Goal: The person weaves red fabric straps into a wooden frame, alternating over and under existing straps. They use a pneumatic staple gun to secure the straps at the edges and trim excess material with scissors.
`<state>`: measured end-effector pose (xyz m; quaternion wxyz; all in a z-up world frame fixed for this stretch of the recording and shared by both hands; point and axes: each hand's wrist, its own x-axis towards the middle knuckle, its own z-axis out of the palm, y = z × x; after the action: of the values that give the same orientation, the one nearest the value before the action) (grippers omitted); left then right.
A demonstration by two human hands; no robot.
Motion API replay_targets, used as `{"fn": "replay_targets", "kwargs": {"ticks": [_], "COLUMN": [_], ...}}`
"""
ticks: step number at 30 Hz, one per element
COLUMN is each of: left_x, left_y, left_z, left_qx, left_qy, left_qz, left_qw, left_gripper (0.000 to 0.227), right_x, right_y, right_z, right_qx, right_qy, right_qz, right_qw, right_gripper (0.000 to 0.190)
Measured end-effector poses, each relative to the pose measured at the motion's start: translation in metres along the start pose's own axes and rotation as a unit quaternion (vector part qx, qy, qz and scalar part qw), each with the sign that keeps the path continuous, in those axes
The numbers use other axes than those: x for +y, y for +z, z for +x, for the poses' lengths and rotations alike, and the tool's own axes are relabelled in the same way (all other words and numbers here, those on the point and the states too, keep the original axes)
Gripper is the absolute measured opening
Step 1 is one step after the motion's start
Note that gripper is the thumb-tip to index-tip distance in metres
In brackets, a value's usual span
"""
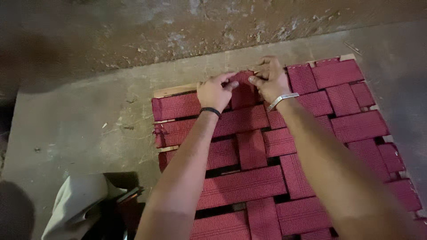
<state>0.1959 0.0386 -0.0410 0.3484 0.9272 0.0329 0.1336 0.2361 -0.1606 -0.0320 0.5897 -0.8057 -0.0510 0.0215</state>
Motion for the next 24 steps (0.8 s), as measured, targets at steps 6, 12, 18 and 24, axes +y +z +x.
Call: {"fn": "replay_targets", "kwargs": {"ticks": [6, 12, 18, 24], "left_x": [-0.007, -0.001, 0.000, -0.001], "left_y": [0.002, 0.000, 0.001, 0.004], "left_z": [-0.004, -0.006, -0.010, -0.011], "left_qx": [0.062, 0.059, 0.098, 0.131], "left_qy": [0.035, 0.010, 0.078, 0.066], "left_qz": [0.015, -0.025, -0.028, -0.017], "left_qw": [0.997, 0.998, 0.992, 0.989], "left_gripper": [0.020, 0.028, 0.023, 0.016], "right_x": [0.002, 0.004, 0.001, 0.002], "right_y": [0.002, 0.006, 0.005, 0.008], "right_z": [-0.003, -0.008, -0.010, -0.011], "right_qx": [-0.066, 0.040, 0.029, -0.003], "right_qy": [-0.161, -0.098, -0.091, -0.105], "right_qz": [-0.051, -0.170, -0.159, -0.141], "right_qw": [0.983, 0.980, 0.983, 0.984], "right_gripper": [0.059, 0.035, 0.037, 0.034]}}
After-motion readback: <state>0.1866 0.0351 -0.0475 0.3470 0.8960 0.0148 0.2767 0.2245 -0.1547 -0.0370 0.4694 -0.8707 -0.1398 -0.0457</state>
